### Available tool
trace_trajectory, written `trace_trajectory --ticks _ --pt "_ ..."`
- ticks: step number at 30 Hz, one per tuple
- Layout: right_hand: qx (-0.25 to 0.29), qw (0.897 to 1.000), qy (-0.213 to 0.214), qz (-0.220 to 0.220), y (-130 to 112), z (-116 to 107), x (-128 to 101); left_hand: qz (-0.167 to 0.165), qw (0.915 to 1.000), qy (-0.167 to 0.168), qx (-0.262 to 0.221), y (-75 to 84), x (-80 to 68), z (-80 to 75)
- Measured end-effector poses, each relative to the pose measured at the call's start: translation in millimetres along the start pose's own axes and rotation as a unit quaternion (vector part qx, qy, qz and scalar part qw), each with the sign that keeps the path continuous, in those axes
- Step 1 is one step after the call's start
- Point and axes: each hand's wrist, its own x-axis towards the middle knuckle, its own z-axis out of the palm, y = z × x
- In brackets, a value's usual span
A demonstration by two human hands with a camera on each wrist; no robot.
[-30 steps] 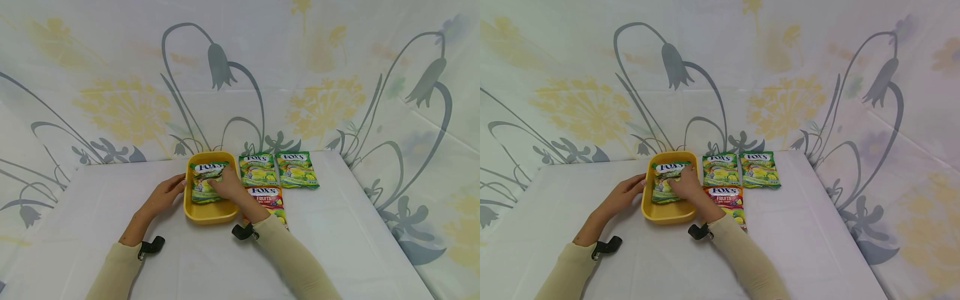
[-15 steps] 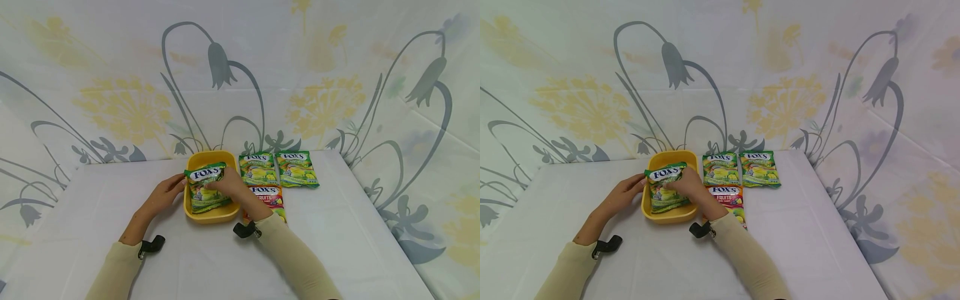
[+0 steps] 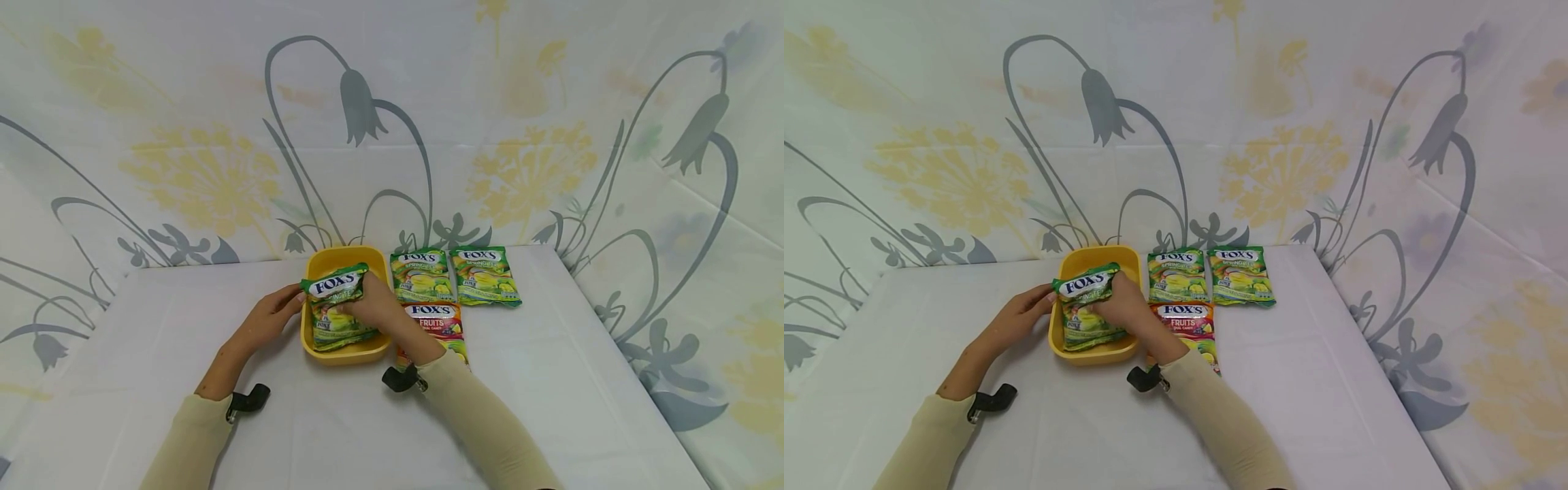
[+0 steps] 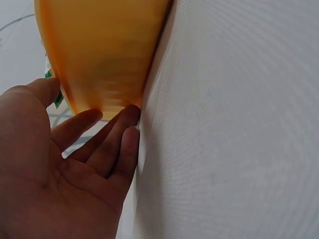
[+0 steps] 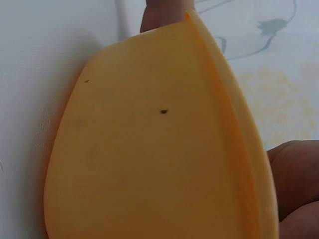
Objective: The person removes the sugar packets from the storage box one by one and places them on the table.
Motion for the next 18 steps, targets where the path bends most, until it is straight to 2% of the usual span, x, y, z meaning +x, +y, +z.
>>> trace_trajectory --ticks 4,8,18 --pt "-0.008 0.999 0.025 -0.020 -2.2 -2.8 -2.8 0.002 0.9999 -0.001 0.011 -1.4 0.8 -0.7" --pt "0.015 0.998 0.042 -0.045 -4.1 -9.8 -5.7 0.002 0.9998 -0.002 0.018 -1.0 1.2 -0.8" --pt "0.081 0.995 0.031 -0.049 -2.7 -20.4 -14.9 -0.002 0.9999 -0.003 0.015 0.5 -0.1 -0.2"
